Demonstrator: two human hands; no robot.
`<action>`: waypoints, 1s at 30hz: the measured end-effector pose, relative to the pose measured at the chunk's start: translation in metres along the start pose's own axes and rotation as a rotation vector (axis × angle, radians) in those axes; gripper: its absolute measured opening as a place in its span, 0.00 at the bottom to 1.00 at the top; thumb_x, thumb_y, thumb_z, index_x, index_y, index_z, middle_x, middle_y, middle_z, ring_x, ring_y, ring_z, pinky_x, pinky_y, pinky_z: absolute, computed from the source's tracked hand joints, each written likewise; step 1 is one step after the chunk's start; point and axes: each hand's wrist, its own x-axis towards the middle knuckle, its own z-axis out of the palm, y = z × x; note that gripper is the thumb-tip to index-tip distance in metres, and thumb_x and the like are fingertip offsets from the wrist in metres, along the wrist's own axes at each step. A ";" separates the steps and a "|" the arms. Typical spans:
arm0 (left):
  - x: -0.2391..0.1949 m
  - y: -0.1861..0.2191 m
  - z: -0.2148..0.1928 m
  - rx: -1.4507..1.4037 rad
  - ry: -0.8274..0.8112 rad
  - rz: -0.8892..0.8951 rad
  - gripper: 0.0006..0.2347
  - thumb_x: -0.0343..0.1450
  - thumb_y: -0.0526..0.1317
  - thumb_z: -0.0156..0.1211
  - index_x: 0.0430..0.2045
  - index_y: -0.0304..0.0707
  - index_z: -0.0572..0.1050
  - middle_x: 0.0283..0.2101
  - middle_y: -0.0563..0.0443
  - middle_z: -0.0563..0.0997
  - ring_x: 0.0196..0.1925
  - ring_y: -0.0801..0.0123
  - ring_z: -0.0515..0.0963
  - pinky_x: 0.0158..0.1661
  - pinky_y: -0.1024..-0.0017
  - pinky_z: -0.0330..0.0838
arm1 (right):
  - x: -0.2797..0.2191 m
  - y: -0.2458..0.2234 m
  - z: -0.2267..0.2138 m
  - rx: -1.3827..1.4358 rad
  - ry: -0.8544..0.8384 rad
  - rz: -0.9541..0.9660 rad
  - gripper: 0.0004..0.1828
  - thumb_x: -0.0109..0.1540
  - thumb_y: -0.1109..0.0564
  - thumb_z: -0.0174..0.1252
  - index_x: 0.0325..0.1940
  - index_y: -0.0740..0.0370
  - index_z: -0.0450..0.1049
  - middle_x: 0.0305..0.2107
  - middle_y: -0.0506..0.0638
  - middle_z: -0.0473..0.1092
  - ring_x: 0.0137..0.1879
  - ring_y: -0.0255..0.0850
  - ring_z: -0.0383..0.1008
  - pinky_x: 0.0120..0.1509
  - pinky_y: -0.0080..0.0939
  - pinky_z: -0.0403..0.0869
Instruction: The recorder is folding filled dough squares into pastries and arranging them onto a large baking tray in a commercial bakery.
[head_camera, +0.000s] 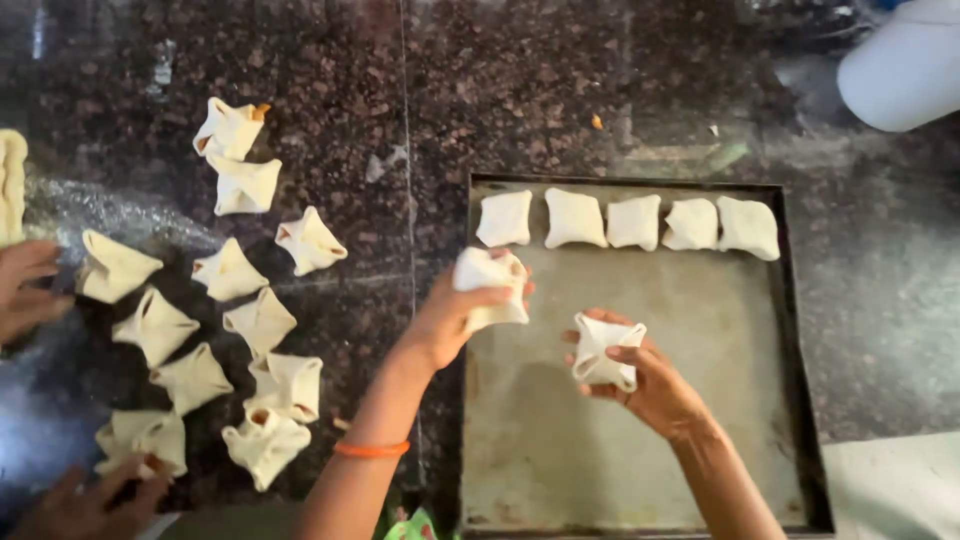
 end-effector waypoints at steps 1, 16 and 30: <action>0.008 -0.018 -0.001 0.400 0.005 0.122 0.28 0.63 0.29 0.66 0.59 0.27 0.65 0.55 0.30 0.75 0.57 0.43 0.77 0.55 0.52 0.74 | 0.000 -0.002 -0.010 -0.263 0.063 -0.121 0.37 0.56 0.60 0.59 0.71 0.55 0.63 0.56 0.60 0.71 0.60 0.54 0.74 0.55 0.58 0.75; -0.018 -0.006 0.004 2.122 0.131 0.614 0.43 0.45 0.41 0.74 0.59 0.28 0.65 0.60 0.32 0.69 0.64 0.43 0.66 0.60 0.42 0.60 | 0.100 0.012 0.025 -1.889 0.222 -0.915 0.42 0.49 0.67 0.58 0.69 0.62 0.61 0.66 0.63 0.60 0.71 0.61 0.58 0.71 0.64 0.59; -0.081 0.252 -0.247 2.192 0.202 -0.296 0.28 0.61 0.49 0.75 0.54 0.37 0.75 0.56 0.39 0.75 0.62 0.47 0.72 0.58 0.56 0.67 | 0.292 0.129 0.244 -1.756 0.058 -0.381 0.35 0.48 0.43 0.79 0.50 0.63 0.73 0.49 0.59 0.74 0.54 0.53 0.75 0.58 0.53 0.72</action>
